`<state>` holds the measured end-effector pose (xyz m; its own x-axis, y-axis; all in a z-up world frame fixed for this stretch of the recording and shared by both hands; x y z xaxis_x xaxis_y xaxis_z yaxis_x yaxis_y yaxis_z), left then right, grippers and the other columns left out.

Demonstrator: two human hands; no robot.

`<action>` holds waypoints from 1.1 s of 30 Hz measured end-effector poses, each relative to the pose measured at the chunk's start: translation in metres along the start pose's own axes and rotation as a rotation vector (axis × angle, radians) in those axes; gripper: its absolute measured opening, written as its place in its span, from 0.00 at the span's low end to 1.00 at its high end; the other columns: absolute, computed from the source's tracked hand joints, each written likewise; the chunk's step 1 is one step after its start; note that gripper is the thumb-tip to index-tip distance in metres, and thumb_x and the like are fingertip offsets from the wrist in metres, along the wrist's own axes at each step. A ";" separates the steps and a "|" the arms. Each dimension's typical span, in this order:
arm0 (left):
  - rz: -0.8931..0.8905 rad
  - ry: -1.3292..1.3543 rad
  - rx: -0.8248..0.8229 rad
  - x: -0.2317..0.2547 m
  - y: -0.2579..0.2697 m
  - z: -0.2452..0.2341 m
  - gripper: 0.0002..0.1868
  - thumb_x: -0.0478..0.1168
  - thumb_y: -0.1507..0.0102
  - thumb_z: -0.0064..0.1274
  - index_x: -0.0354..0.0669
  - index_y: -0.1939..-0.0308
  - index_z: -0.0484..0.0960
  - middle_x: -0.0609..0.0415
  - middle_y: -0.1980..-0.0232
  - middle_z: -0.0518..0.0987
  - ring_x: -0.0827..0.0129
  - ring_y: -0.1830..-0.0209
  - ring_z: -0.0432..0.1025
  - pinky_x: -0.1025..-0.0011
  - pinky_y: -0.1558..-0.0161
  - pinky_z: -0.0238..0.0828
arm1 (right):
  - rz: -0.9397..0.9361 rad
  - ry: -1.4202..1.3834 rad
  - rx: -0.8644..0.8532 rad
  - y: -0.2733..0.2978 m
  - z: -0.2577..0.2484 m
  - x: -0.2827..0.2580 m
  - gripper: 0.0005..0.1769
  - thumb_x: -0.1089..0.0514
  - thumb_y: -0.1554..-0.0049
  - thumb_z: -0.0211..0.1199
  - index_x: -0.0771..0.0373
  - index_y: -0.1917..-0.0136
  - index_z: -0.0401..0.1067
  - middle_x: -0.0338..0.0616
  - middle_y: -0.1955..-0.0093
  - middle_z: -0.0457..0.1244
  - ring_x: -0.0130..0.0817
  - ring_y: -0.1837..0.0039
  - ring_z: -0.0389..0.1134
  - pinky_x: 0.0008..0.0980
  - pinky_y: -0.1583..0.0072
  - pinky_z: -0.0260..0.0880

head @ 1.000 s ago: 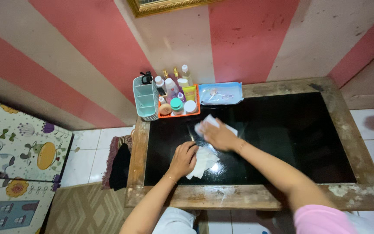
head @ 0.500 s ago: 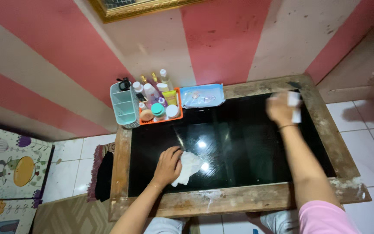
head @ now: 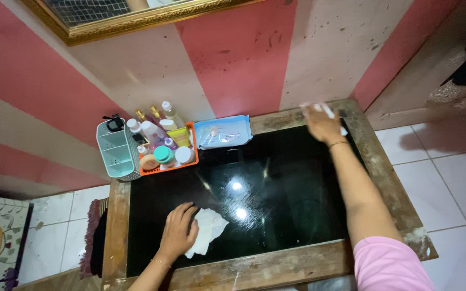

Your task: The person wipes a black tabletop and a gold-framed mirror using wet wipes. They repeatedly clean the table surface, then wipe the mirror, and return to the table, continuing to wipe until the end of the clip.

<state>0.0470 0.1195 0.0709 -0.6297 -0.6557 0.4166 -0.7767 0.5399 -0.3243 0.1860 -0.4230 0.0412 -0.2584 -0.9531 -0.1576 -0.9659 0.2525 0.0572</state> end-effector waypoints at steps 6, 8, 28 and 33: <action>-0.011 0.004 -0.001 -0.001 0.000 0.001 0.21 0.39 0.41 0.52 0.37 0.44 0.77 0.44 0.38 0.75 0.50 0.35 0.67 0.55 0.34 0.60 | 0.393 -0.146 0.166 0.046 0.006 0.148 0.35 0.38 0.34 0.31 0.47 0.17 0.46 0.44 0.15 0.43 0.51 0.17 0.41 0.72 0.26 0.39; -0.005 0.002 0.003 0.000 0.000 0.001 0.21 0.39 0.41 0.52 0.37 0.44 0.77 0.44 0.38 0.74 0.50 0.35 0.67 0.55 0.34 0.60 | 0.461 -0.129 0.188 0.071 0.023 0.168 0.37 0.40 0.34 0.37 0.54 0.16 0.47 0.52 0.15 0.45 0.54 0.18 0.46 0.70 0.26 0.46; 0.035 -0.061 0.021 0.003 0.007 0.003 0.23 0.39 0.40 0.51 0.38 0.41 0.76 0.43 0.36 0.73 0.49 0.33 0.66 0.54 0.33 0.58 | -0.350 0.299 0.070 0.188 0.038 0.056 0.30 0.48 0.34 0.44 0.60 0.22 0.56 0.52 0.19 0.52 0.48 0.20 0.53 0.61 0.23 0.51; 0.028 -0.071 0.022 0.003 0.004 0.002 0.22 0.40 0.40 0.51 0.40 0.41 0.77 0.44 0.36 0.73 0.50 0.34 0.66 0.54 0.32 0.58 | -0.111 0.012 0.496 0.124 0.009 0.093 0.33 0.45 0.34 0.43 0.73 0.27 0.58 0.64 0.24 0.53 0.64 0.24 0.55 0.74 0.29 0.41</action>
<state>0.0416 0.1184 0.0689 -0.6499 -0.6768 0.3458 -0.7583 0.5474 -0.3539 0.0422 -0.4790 0.0250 -0.1566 -0.9797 -0.1250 -0.8788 0.1959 -0.4350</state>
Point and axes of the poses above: each hand's wrist, its own y-axis away from the middle knuckle, its own z-axis out of the palm, x = y × z, the point moved 6 cm from there along -y, towards the middle knuckle
